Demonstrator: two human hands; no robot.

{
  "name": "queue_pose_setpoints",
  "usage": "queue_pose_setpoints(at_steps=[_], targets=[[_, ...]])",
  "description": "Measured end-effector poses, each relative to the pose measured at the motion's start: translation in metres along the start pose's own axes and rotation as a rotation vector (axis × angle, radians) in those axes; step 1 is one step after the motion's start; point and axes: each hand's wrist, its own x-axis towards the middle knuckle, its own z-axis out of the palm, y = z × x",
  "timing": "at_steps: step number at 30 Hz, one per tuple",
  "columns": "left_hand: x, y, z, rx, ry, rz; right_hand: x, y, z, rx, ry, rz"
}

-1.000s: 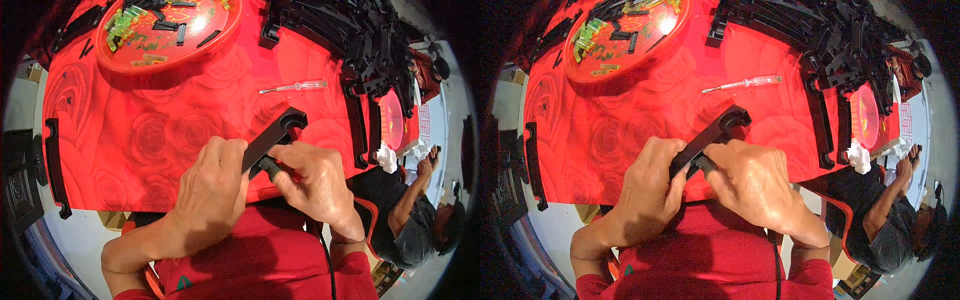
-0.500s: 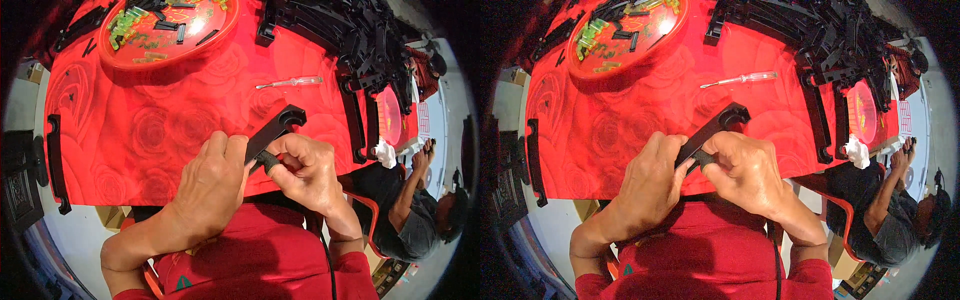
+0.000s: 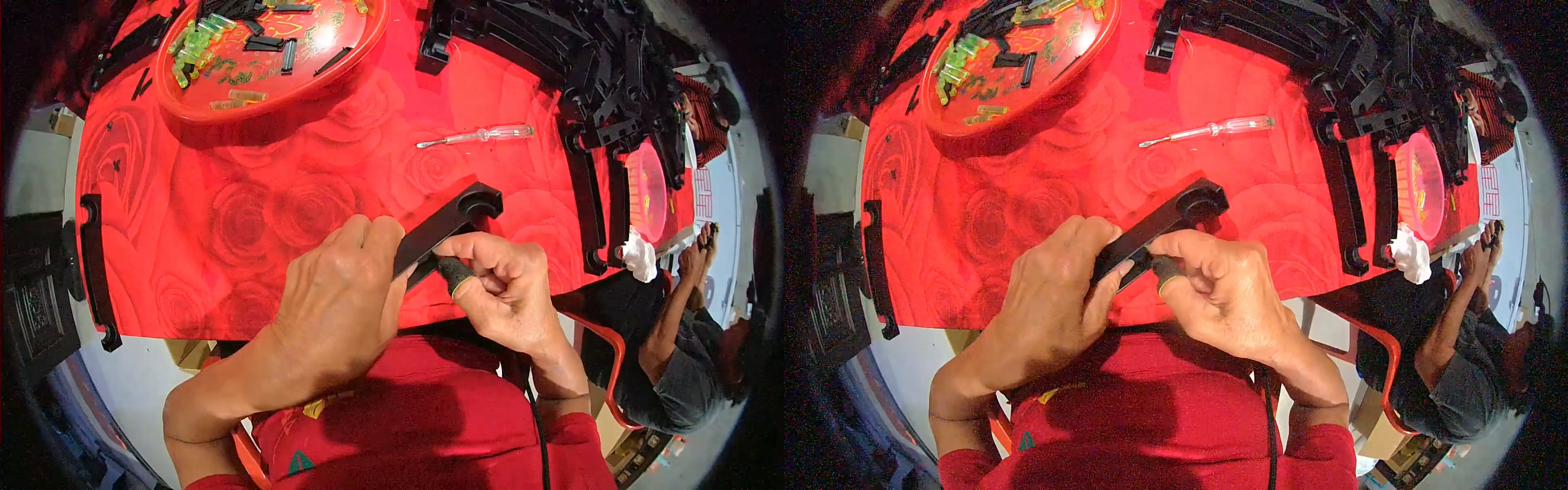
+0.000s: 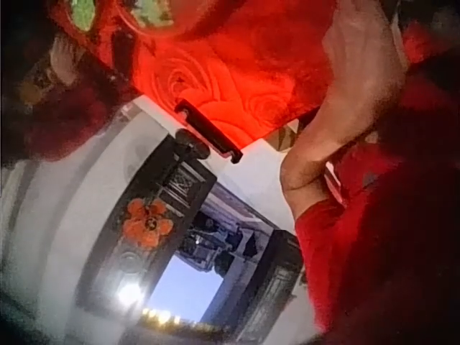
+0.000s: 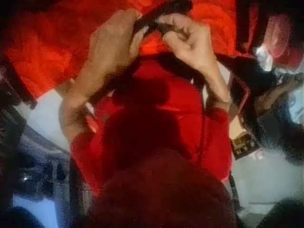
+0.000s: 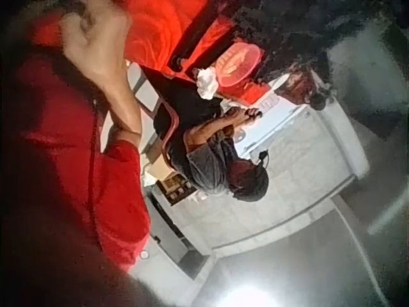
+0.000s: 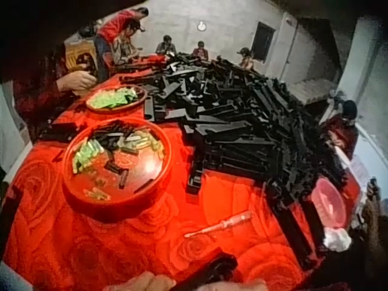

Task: The person assembles spirit levels by inserting level vials and plastic components into black housings by hand.

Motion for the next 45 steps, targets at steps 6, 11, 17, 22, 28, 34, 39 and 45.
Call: queue_pose_setpoints(at_steps=[6, 11, 17, 22, 28, 34, 39, 45], targets=[[0.003, 0.000, 0.001, 0.033, 0.003, 0.016, -0.004, 0.007, 0.003, 0.112, 0.052, -0.028], [0.002, -0.002, 0.004, 0.073, 0.015, 0.015, -0.005, 0.012, 0.007, 0.086, 0.075, -0.026], [0.004, 0.000, 0.003, 0.089, -0.008, -0.004, -0.005, 0.013, 0.002, 0.151, 0.090, -0.037], [0.004, 0.000, 0.001, 0.087, -0.001, -0.015, 0.005, 0.004, -0.025, -0.377, 0.246, -0.417], [0.007, 0.003, -0.002, 0.092, -0.024, -0.008, 0.049, 0.002, -0.044, -0.652, 0.071, -0.754], [0.008, 0.000, -0.003, 0.104, -0.024, -0.002, 0.067, -0.005, -0.047, -0.516, -0.223, -0.577], [0.010, -0.002, -0.003, 0.093, -0.034, 0.012, 0.073, -0.001, -0.047, -0.521, -0.278, -0.527], [0.011, -0.003, -0.003, 0.070, -0.036, 0.009, 0.076, 0.000, -0.048, -0.421, -0.316, -0.493]])
